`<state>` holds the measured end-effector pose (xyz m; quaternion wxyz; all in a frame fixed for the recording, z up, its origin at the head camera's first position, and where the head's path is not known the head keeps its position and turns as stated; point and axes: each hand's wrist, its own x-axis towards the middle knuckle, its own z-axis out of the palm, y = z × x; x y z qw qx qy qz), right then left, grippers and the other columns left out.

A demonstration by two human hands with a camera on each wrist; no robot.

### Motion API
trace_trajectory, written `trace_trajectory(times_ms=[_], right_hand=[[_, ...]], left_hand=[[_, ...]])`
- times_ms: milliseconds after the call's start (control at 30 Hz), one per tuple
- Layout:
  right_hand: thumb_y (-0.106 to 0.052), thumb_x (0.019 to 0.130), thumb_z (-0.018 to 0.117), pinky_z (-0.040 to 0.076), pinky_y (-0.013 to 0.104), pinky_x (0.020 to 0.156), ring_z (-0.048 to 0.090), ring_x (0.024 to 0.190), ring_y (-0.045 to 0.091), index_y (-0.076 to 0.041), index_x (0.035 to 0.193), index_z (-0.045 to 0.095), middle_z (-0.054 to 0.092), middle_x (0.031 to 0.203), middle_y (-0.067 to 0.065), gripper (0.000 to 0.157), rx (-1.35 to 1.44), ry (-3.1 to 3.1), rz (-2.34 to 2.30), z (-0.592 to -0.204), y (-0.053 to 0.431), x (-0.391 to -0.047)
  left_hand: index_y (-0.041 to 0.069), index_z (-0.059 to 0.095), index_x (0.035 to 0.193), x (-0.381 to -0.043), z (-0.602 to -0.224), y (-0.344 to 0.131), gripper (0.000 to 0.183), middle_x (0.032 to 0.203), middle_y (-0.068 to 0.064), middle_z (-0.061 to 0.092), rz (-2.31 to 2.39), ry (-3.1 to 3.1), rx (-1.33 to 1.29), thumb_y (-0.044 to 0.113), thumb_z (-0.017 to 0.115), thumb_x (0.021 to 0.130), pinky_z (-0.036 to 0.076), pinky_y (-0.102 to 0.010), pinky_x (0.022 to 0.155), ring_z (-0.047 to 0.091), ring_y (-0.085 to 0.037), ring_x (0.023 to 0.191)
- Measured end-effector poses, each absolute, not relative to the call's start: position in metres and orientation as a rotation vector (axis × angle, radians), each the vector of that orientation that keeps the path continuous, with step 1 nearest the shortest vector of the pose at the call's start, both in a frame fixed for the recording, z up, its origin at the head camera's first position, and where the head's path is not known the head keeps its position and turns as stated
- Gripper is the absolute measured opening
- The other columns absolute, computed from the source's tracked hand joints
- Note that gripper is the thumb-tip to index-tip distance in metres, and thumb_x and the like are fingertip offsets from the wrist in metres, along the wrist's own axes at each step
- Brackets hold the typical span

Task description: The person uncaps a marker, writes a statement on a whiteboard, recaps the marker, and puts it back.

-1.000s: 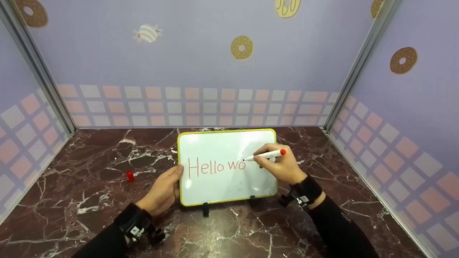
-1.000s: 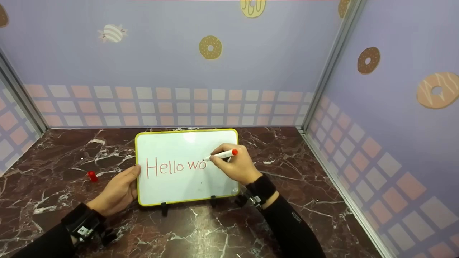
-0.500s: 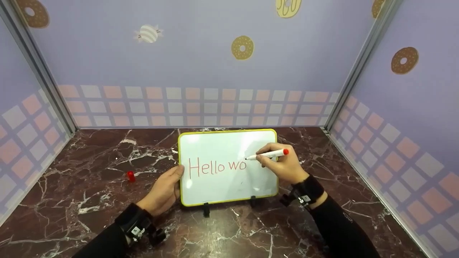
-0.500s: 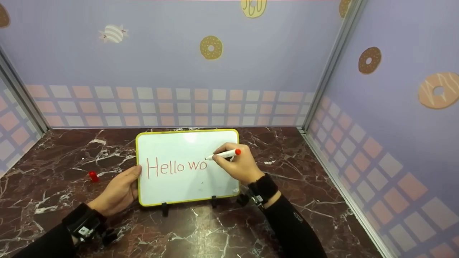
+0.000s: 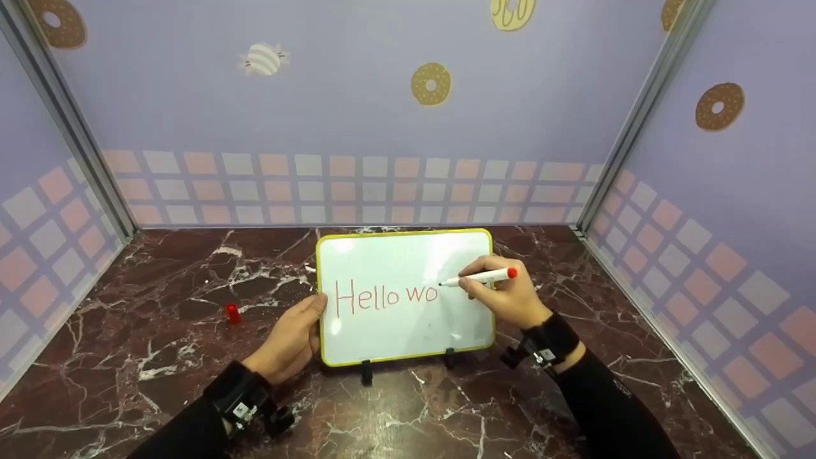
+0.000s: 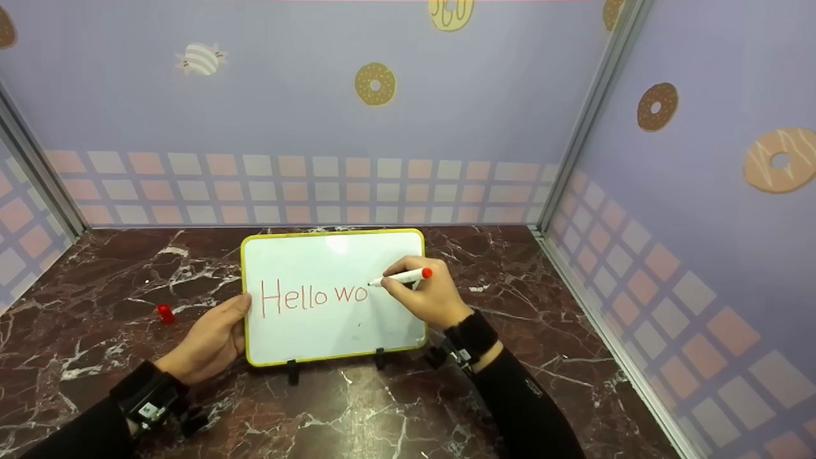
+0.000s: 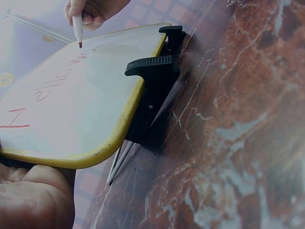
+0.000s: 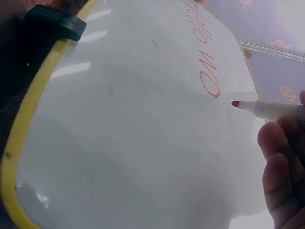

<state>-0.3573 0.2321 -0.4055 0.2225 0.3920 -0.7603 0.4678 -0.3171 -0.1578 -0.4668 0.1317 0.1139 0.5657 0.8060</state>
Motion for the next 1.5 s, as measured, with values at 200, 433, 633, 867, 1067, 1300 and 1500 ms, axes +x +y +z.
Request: trace_trajectory(times_ms=[200, 433, 633, 867, 1067, 1300, 1500], right_hand=[[0.008, 0.095, 0.082, 0.053, 0.020, 0.057, 0.067, 0.065, 0.013, -0.004, 0.101, 0.083, 0.076, 0.078, 0.006, 0.013, 1.095, -2.089, 1.275, -0.4068, 0.2330, -0.3563], [0.006, 0.095, 0.082, 0.052, 0.019, 0.057, 0.066, 0.064, 0.013, -0.005, 0.100, 0.083, 0.076, 0.078, 0.004, 0.012, 1.095, -2.094, 1.281, -0.4086, 0.2343, -0.3578], [0.005, 0.097, 0.082, 0.053, 0.020, 0.056, 0.069, 0.065, 0.014, -0.005, 0.102, 0.083, 0.077, 0.079, 0.003, 0.012, 1.084, -2.092, 1.288, -0.4098, 0.2354, -0.3597], [0.002, 0.099, 0.082, 0.053, 0.024, 0.056, 0.069, 0.066, 0.014, -0.006, 0.103, 0.083, 0.077, 0.080, 0.000, 0.009, 1.049, -2.120, 1.281, -0.4096, 0.2354, -0.3592], [0.003, 0.098, 0.082, 0.053, 0.028, 0.055, 0.068, 0.065, 0.013, -0.006, 0.102, 0.084, 0.077, 0.079, 0.000, 0.010, 1.041, -2.115, 1.255, -0.4093, 0.2345, -0.3588], [0.005, 0.096, 0.082, 0.053, 0.027, 0.054, 0.068, 0.065, 0.013, -0.002, 0.101, 0.083, 0.076, 0.078, 0.001, 0.009, 1.038, -2.119, 1.256, -0.4091, 0.2332, -0.3585], [0.014, 0.091, 0.080, 0.050, 0.024, 0.054, 0.062, 0.062, 0.010, 0.003, 0.094, 0.080, 0.073, 0.073, 0.006, 0.011, 1.019, -2.121, 1.239, -0.4100, 0.2311, -0.3580]], left_hand=[[-0.011, 0.033, 0.162, -0.3175, -0.4672, -0.1580, 0.059, 0.144, -0.022, 0.069, 2.336, 1.663, 0.324, 0.034, 0.037, 0.124, 0.063, -0.050, 0.105, 0.074, -0.027, 0.123], [-0.011, 0.033, 0.162, -0.3179, -0.4671, -0.1573, 0.058, 0.143, -0.021, 0.069, 2.340, 1.654, 0.312, 0.033, 0.037, 0.124, 0.063, -0.050, 0.105, 0.074, -0.027, 0.123], [-0.011, 0.033, 0.162, -0.3183, -0.4668, -0.1574, 0.058, 0.144, -0.021, 0.068, 2.328, 1.659, 0.319, 0.033, 0.035, 0.124, 0.063, -0.050, 0.105, 0.073, -0.027, 0.124], [-0.010, 0.031, 0.164, -0.3188, -0.4673, -0.1574, 0.059, 0.147, -0.020, 0.066, 2.328, 1.644, 0.336, 0.034, 0.035, 0.125, 0.061, -0.047, 0.108, 0.070, -0.025, 0.129], [-0.010, 0.032, 0.164, -0.3187, -0.4673, -0.1575, 0.060, 0.147, -0.020, 0.066, 2.328, 1.641, 0.336, 0.035, 0.036, 0.124, 0.061, -0.048, 0.108, 0.071, -0.026, 0.128], [-0.011, 0.032, 0.164, -0.3184, -0.4670, -0.1573, 0.059, 0.148, -0.020, 0.066, 2.336, 1.636, 0.333, 0.033, 0.036, 0.124, 0.061, -0.048, 0.109, 0.070, -0.026, 0.129], [-0.011, 0.032, 0.164, -0.3186, -0.4668, -0.1571, 0.059, 0.149, -0.021, 0.065, 2.339, 1.635, 0.323, 0.033, 0.036, 0.125, 0.061, -0.048, 0.109, 0.070, -0.026, 0.129]])
